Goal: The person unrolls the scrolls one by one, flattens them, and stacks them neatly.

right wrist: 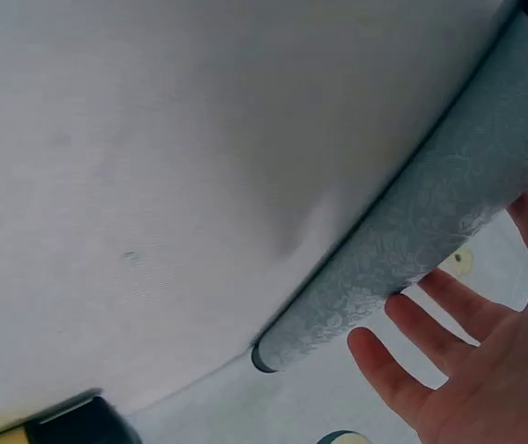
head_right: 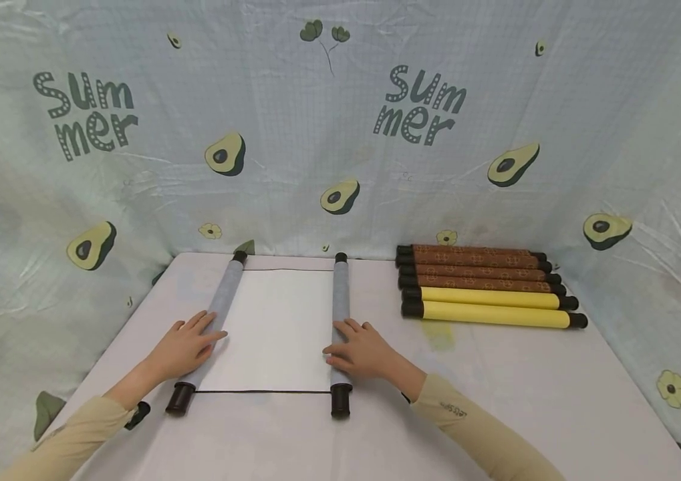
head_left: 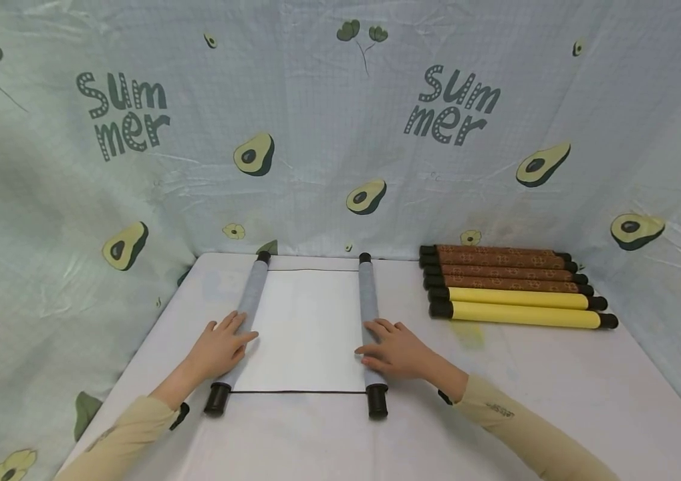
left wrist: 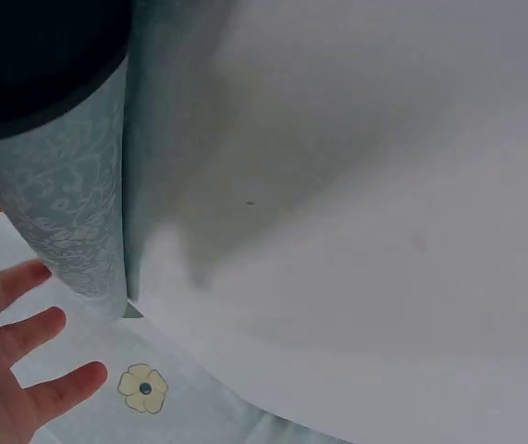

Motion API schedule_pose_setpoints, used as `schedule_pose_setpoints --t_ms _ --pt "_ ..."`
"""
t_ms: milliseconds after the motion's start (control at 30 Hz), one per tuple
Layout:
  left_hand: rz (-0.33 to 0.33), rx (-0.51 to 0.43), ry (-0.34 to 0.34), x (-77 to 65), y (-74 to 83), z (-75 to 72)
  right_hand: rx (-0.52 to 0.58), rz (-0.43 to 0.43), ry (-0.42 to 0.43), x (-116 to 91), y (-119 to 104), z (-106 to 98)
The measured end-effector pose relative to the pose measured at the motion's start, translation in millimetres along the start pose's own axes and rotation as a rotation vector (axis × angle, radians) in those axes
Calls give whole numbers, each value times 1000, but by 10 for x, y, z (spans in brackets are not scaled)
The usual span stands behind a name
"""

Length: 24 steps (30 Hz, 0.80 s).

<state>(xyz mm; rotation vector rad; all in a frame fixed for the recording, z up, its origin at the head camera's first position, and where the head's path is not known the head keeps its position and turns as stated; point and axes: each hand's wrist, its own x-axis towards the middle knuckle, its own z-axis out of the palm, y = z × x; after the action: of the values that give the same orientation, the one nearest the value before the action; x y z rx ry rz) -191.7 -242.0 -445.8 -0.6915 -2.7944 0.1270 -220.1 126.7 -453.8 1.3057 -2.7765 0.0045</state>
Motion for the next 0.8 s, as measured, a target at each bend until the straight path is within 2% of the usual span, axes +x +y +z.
schedule_pose_setpoints --t_ms 167,267,333,467,567,633,700,800 --pt "55 108 12 -84 -65 29 -44 -10 48 -121 43 37" --pt "62 141 3 -135 -112 9 -61 -28 54 -190 63 37" --pt "35 136 1 -167 -137 -8 -57 -36 61 -234 72 29" --pt "-58 101 6 -222 -171 -20 -53 -20 88 -320 95 8" --pt "-109 120 -1 -270 -213 -17 -47 -1 105 -395 126 7" --pt "-118 142 6 -317 -250 -5 -42 9 106 -447 147 18" --pt "-100 150 34 -372 -291 18 -35 20 104 -498 165 29" --pt "-31 152 76 -450 -341 48 -44 28 111 -572 194 46"
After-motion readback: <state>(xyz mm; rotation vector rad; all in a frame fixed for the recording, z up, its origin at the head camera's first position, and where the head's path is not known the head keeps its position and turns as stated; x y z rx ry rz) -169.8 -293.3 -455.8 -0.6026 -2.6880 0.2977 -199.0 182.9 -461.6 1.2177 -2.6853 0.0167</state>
